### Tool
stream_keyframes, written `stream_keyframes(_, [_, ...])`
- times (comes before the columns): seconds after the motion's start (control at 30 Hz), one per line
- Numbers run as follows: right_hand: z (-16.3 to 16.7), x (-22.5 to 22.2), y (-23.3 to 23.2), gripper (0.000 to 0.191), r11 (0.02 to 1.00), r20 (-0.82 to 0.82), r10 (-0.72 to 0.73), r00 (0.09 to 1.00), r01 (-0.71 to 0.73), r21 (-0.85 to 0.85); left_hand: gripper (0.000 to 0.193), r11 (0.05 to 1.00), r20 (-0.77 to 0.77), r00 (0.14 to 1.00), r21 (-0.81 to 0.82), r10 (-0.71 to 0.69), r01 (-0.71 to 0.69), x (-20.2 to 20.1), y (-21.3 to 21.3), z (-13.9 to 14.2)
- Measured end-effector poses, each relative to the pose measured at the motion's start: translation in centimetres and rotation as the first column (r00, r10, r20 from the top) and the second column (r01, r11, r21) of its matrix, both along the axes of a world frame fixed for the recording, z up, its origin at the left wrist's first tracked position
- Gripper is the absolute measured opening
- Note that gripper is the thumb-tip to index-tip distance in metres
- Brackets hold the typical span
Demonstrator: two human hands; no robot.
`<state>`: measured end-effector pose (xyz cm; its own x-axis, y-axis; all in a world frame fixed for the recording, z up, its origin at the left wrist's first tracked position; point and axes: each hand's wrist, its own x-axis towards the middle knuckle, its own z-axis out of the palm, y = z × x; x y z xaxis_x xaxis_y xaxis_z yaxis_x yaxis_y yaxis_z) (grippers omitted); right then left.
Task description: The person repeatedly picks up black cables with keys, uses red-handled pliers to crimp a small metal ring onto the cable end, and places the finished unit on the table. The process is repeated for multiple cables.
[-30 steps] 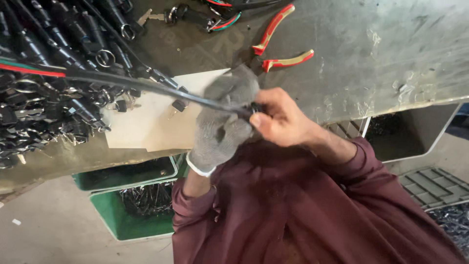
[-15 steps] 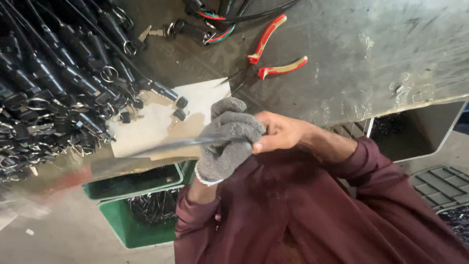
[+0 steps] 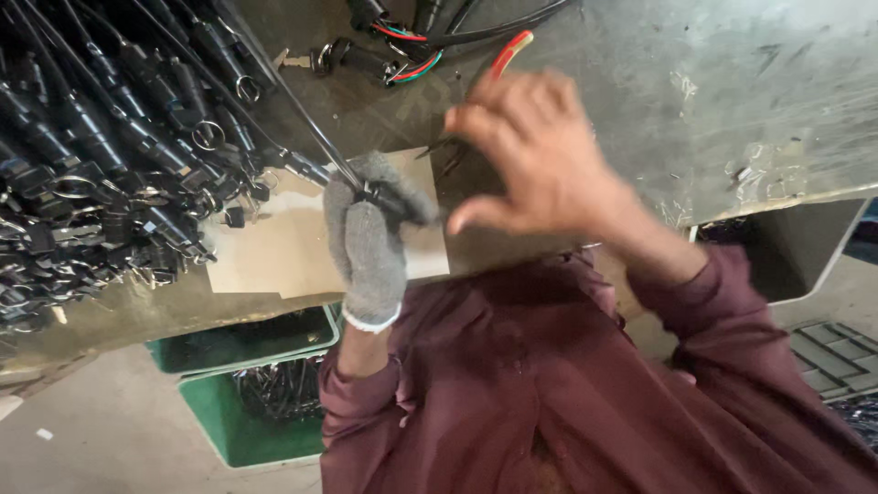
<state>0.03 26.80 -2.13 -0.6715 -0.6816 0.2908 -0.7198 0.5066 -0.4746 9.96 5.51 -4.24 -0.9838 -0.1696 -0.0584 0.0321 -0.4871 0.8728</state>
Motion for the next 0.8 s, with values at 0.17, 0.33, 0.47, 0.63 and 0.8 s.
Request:
stream_keyframes(0.17, [-2.0, -2.2, 2.0, 0.067, 0.947, -0.280, 0.011, 0.960, 0.079, 0.310, 0.029, 0.984, 0.042, 0.999, -0.177, -0.005, 0.013, 0.6, -0.2, -0.6])
stream_keyframes(0.33, [-2.6, -0.4, 2.0, 0.057, 0.980, 0.393, -0.201, 0.898, 0.181, 0.086, 0.033, 0.976, 0.083, 0.981, -0.116, -0.176, 0.185, 1.6, 0.0, 0.7])
stream_keyframes(0.47, [-0.8, 1.1, 1.1, 0.025, 0.928, 0.727, 0.146, 0.670, 0.161, -0.335, 0.047, 0.967, 0.133, 0.961, -0.037, -0.243, 0.250, 1.8, 0.9, 3.7])
stream_keyframes(0.63, [0.5, 2.0, -1.1, 0.027, 0.964, 0.120, 0.028, 0.992, 0.005, -0.266, 0.060, 0.987, 0.355, 0.922, 0.094, -0.152, 0.127, 1.0, 2.4, 7.6])
stream_keyframes(0.8, [0.4, 1.4, -1.3, 0.044, 1.000, 0.082, -0.014, 0.997, 0.013, 0.006, 0.069, 0.969, 0.342, 0.916, 0.198, -0.209, 0.147, 0.6, 2.2, 9.1])
